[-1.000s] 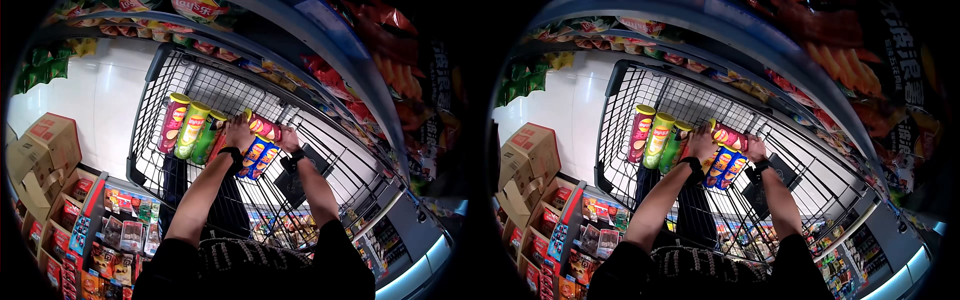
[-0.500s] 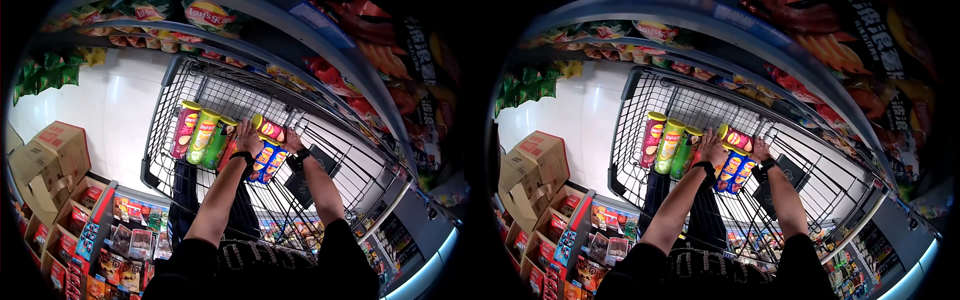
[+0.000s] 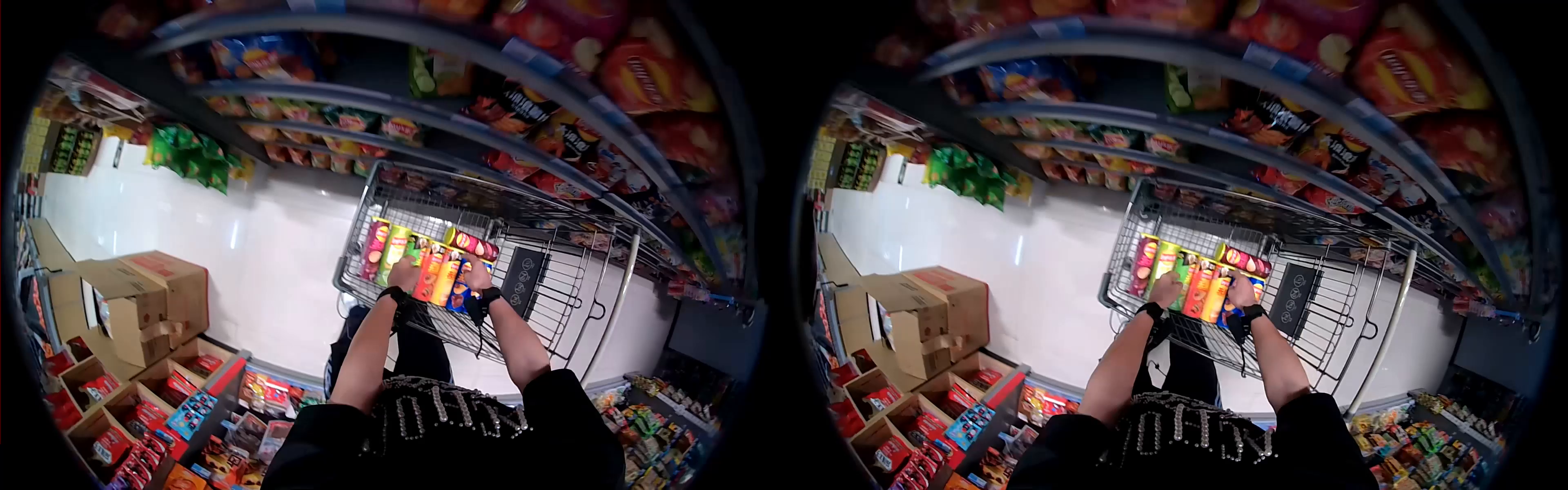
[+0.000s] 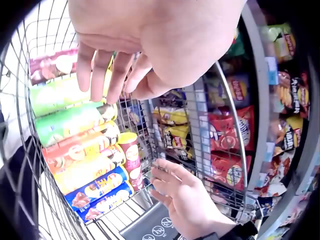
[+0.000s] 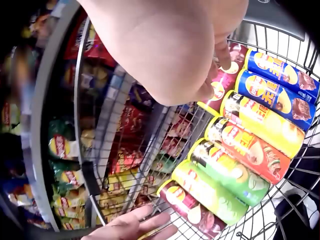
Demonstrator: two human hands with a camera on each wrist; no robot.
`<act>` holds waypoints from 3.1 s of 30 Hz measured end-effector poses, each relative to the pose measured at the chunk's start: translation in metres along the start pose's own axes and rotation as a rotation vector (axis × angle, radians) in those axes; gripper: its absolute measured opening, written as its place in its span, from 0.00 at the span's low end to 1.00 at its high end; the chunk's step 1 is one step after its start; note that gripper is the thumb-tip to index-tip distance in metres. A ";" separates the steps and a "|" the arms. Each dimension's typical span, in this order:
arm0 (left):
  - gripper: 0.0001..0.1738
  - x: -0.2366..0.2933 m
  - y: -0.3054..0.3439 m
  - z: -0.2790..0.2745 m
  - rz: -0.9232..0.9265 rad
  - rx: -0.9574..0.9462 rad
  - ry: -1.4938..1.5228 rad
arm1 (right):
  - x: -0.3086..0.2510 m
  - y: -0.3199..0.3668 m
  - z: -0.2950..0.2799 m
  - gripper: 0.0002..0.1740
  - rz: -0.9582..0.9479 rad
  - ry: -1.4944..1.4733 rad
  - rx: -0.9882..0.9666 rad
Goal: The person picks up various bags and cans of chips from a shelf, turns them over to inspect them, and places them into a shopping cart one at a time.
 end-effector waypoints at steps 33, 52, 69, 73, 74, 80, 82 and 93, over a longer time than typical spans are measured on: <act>0.26 0.891 0.420 -0.156 1.438 -0.312 0.565 | -0.362 0.307 -0.821 0.30 -0.310 0.303 1.521; 0.28 0.976 0.387 -0.111 1.411 0.251 0.110 | -0.347 0.270 -0.813 0.23 -0.357 0.375 1.605; 0.16 0.858 0.476 -0.181 1.577 -0.129 0.340 | -0.405 0.284 -0.726 0.28 -0.852 -1.061 0.760; 0.18 0.802 0.428 -0.185 1.477 -0.320 0.461 | -0.417 0.253 -0.646 0.25 -1.081 -1.508 0.190; 0.18 0.781 0.413 -0.185 1.461 -0.430 0.556 | -0.412 0.250 -0.619 0.29 -1.005 -1.621 0.229; 0.19 0.604 0.310 -0.185 1.078 -0.519 0.930 | -0.374 0.216 -0.429 0.24 -0.869 -1.729 0.170; 0.25 0.539 0.289 -0.182 0.823 -0.623 1.064 | -0.352 0.206 -0.355 0.25 -0.683 -1.762 0.151; 0.41 0.341 0.230 -0.176 0.584 -0.663 1.374 | -0.302 0.215 -0.138 0.21 -0.219 -1.926 -0.071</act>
Point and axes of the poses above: each hand's wrist, its own y-axis away from the middle knuckle, its own z-axis out of the palm, x = y × z, the point moved 7 cm from there along -y, towards the middle knuckle, and after that the axes turned 15 degrees about y, right-handed, at the moved point
